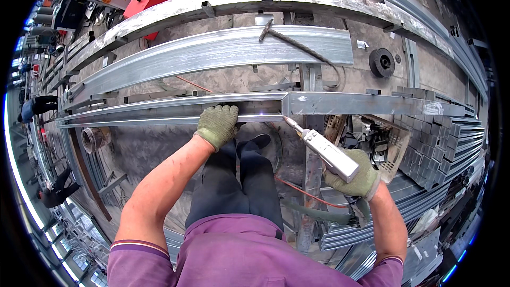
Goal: The person picks up a long metal frame and places it on a workbench. They position a small metal piece onto the frame and weld it in place using a handheld welding torch. The person repeats this process with additional metal pieces, welding them to the frame.
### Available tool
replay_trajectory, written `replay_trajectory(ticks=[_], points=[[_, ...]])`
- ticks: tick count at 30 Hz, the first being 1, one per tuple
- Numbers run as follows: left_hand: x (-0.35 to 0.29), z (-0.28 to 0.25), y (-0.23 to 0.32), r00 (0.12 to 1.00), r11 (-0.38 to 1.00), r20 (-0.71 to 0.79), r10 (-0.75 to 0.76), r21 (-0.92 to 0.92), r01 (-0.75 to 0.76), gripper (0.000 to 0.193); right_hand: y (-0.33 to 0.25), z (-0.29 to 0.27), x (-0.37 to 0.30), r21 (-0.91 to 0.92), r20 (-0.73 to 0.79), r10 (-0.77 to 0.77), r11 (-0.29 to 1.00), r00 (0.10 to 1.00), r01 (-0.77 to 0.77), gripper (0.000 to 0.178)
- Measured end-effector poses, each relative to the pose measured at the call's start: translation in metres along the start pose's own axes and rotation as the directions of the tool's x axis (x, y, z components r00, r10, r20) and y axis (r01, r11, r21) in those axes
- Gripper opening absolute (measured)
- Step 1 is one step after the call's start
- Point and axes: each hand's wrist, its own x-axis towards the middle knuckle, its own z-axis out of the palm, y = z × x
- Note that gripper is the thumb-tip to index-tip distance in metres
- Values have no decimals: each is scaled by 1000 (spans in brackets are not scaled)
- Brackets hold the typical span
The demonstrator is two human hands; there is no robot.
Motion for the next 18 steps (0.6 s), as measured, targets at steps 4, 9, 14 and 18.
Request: replay_trajectory(ticks=[4, 9, 14, 18], points=[[-1, 3, -1, 1000, 1000, -27, 3, 9, -3, 41, -1, -5, 3, -51, 44, 7, 999, 999, -5, 33], [-1, 2, -1, 1000, 1000, -5, -3, -4, 3, 42, -4, -7, 5, -71, 52, 24, 997, 998, -20, 35], [-1, 4, -3, 1000, 1000, -21, 16, 0, -16, 43, -1, -5, 3, -94, 39, 37, 995, 999, -33, 36], [0, 10, -4, 999, 1000, -39, 4, 2, -4, 44, -2, -5, 3, -86, 36, 51, 995, 998, -48, 34]])
